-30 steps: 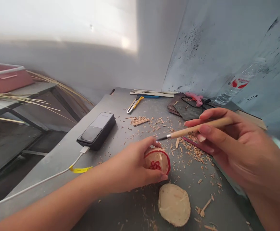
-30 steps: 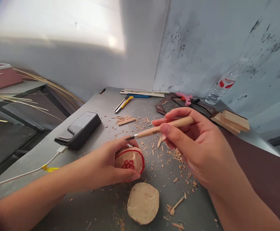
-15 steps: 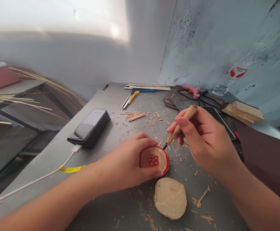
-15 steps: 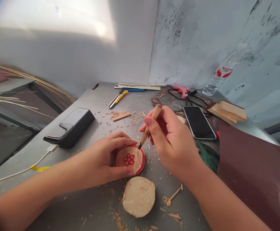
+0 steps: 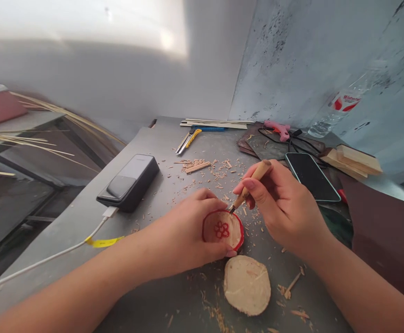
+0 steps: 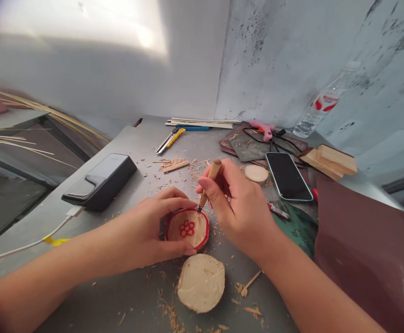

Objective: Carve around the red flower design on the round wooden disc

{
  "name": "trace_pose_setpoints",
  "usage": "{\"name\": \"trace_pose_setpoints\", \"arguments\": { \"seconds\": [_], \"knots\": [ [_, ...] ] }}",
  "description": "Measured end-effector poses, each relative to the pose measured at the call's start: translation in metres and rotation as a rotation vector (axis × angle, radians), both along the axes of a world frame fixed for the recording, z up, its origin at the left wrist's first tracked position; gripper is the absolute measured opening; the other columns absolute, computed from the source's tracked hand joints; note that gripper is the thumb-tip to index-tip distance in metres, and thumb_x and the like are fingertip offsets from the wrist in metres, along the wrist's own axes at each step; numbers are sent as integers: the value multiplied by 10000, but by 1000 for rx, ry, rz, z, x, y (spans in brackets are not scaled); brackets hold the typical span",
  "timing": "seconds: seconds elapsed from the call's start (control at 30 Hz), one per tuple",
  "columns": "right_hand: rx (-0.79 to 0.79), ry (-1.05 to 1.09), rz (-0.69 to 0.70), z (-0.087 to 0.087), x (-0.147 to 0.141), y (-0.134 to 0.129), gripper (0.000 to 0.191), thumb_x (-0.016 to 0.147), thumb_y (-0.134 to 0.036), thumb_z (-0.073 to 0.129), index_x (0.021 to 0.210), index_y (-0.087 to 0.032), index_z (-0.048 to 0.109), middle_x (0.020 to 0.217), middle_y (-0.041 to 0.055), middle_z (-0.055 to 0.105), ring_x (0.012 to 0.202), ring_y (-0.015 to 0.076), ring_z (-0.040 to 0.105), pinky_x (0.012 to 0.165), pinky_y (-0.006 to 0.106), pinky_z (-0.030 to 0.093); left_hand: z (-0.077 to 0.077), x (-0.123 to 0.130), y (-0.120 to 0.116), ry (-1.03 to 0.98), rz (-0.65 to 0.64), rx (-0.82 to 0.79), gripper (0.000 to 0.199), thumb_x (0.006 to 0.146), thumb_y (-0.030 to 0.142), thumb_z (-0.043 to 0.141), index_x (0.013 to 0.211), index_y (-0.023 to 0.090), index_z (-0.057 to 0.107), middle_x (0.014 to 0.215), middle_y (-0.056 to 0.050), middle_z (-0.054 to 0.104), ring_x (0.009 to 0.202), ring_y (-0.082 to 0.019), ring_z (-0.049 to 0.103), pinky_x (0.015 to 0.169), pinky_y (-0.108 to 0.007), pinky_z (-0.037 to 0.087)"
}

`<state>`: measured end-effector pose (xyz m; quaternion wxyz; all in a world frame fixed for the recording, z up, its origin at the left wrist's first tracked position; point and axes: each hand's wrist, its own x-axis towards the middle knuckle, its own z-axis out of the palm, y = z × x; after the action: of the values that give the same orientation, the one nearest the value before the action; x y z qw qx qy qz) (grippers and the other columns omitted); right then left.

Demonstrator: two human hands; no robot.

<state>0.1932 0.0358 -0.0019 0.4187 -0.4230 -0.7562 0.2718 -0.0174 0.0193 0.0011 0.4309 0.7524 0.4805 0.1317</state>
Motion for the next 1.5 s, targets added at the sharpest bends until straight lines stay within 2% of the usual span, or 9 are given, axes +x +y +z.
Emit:
{"name": "trace_pose_setpoints", "arguments": {
  "seconds": [0.13, 0.3, 0.47, 0.77, 0.93, 1.03, 1.17, 1.33, 1.5],
  "knots": [
    [34, -85, 13, 0, -4, -3, 183, 1054, -377, 618, 938, -241, 578, 872, -5, 722, 696, 131, 646, 658, 290, 507, -1, 0, -1, -6, -17, 9, 506, 852, 529, 769, 1247, 219, 705, 1344, -108, 592, 1059, -254, 646, 914, -411, 555],
    [-27, -128, -89, 4, -10, 0, 257, 1047, -439, 607, 895, -236, 565, 830, 3, 745, 597, 127, 627, 580, 293, 489, 1, -1, -2, -5, -35, 9, 402, 884, 484, 741, 1172, 205, 709, 1317, -107, 578, 1077, -263, 634, 936, -422, 543],
    [-55, -235, 50, 14, -10, 0, 211, 1059, -419, 566, 953, -241, 607, 868, 13, 767, 685, 158, 687, 622, 303, 507, 2, -1, -4, 11, -47, 3, 376, 903, 446, 717, 1183, 196, 696, 1227, -105, 571, 1078, -280, 612, 941, -450, 539],
    [38, -215, -198, 10, -16, -6, 271, 1038, -452, 614, 889, -227, 640, 767, 23, 760, 586, 165, 701, 573, 291, 501, 2, -2, -6, -2, -35, 6, 370, 899, 435, 708, 1168, 183, 692, 1278, -113, 564, 1118, -299, 609, 966, -463, 534],
    [79, -354, -32, 15, -15, -11, 198, 1064, -380, 552, 967, -235, 644, 753, -20, 730, 580, 134, 640, 579, 268, 465, -5, -3, -7, -23, -38, 32, 373, 908, 435, 692, 1183, 182, 686, 1205, -103, 562, 996, -264, 624, 890, -458, 557],
    [35, -417, -19, 19, -18, -11, 229, 1075, -385, 518, 976, -232, 656, 810, -8, 756, 620, 137, 652, 608, 272, 464, -8, -3, -8, -29, -32, 42, 400, 907, 454, 697, 1206, 188, 685, 1201, -106, 562, 1023, -273, 613, 916, -488, 558],
    [60, -385, -101, 17, -21, -10, 230, 1058, -398, 559, 930, -234, 657, 783, -1, 762, 594, 141, 664, 579, 272, 449, -7, -2, -8, -32, -34, 74, 408, 902, 419, 714, 1232, 180, 689, 1262, -126, 564, 1160, -302, 582, 1011, -506, 531],
    [24, -274, -157, 12, -16, -11, 269, 1042, -458, 597, 922, -226, 661, 710, -8, 733, 560, 150, 678, 527, 274, 442, -1, 0, -8, -8, -34, 44, 405, 891, 393, 728, 1230, 174, 688, 1263, -110, 571, 1100, -279, 617, 974, -468, 545],
    [-29, -163, -55, 12, -3, -10, 292, 1036, -453, 624, 864, -218, 649, 796, 4, 737, 623, 140, 678, 575, 278, 484, 1, 0, -8, 4, -4, 2, 409, 880, 403, 745, 1232, 200, 695, 1307, -87, 564, 1110, -272, 621, 960, -453, 544]
  ]
}}
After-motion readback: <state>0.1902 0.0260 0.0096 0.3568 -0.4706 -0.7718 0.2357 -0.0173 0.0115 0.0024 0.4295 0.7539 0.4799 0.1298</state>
